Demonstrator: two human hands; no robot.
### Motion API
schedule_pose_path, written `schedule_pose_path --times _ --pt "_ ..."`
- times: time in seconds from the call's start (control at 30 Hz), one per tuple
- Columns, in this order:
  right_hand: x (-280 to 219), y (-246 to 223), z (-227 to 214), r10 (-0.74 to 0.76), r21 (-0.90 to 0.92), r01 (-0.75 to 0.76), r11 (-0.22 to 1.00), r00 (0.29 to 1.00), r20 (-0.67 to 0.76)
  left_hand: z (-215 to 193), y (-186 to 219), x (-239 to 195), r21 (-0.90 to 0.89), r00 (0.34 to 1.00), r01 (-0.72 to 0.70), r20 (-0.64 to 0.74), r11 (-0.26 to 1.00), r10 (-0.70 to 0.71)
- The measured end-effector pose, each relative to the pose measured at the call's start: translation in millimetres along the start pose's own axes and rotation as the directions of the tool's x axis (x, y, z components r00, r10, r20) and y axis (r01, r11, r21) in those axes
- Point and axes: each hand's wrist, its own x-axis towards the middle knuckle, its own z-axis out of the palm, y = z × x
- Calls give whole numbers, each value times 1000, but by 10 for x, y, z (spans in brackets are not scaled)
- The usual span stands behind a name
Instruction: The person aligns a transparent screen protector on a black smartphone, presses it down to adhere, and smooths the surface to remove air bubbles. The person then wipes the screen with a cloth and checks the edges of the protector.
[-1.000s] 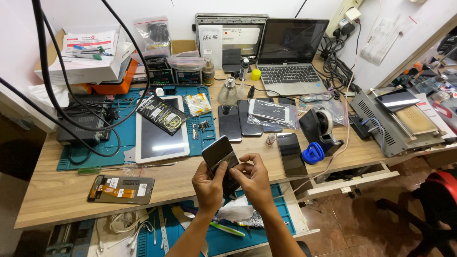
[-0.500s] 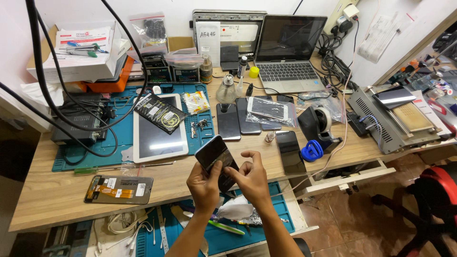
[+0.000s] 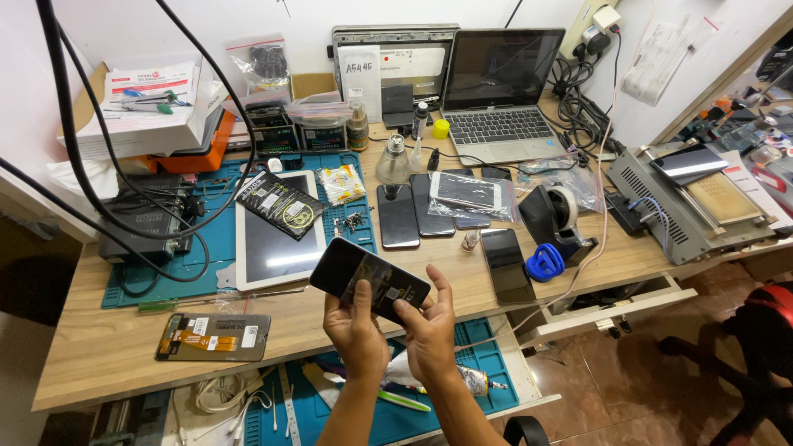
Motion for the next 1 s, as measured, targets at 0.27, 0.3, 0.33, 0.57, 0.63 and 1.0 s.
schedule_pose_path --times 0.27,0.3,0.33,0.57,0.63,1.0 --pt "232 -355 -138 -23 -91 36 995 990 139 -334 -93 40 -182 914 99 404 978 -18" --pt "265 -410 -162 -24 -134 49 990 984 177 -407 -121 81 -289 855 178 519 941 -3" --pt "291 -487 -200 -26 -133 50 990 984 176 -448 -20 126 -288 854 179 521 941 -3" --pt "423 -920 -279 230 -418 26 908 802 551 -282 487 467 481 510 351 621 803 -595" --pt "458 -913 -286 230 -416 46 908 776 587 -145 482 434 520 393 212 730 828 -559" --pt "225 -738 -588 -401 -559 515 650 857 323 89 387 163 501 817 -87 530 861 -226"
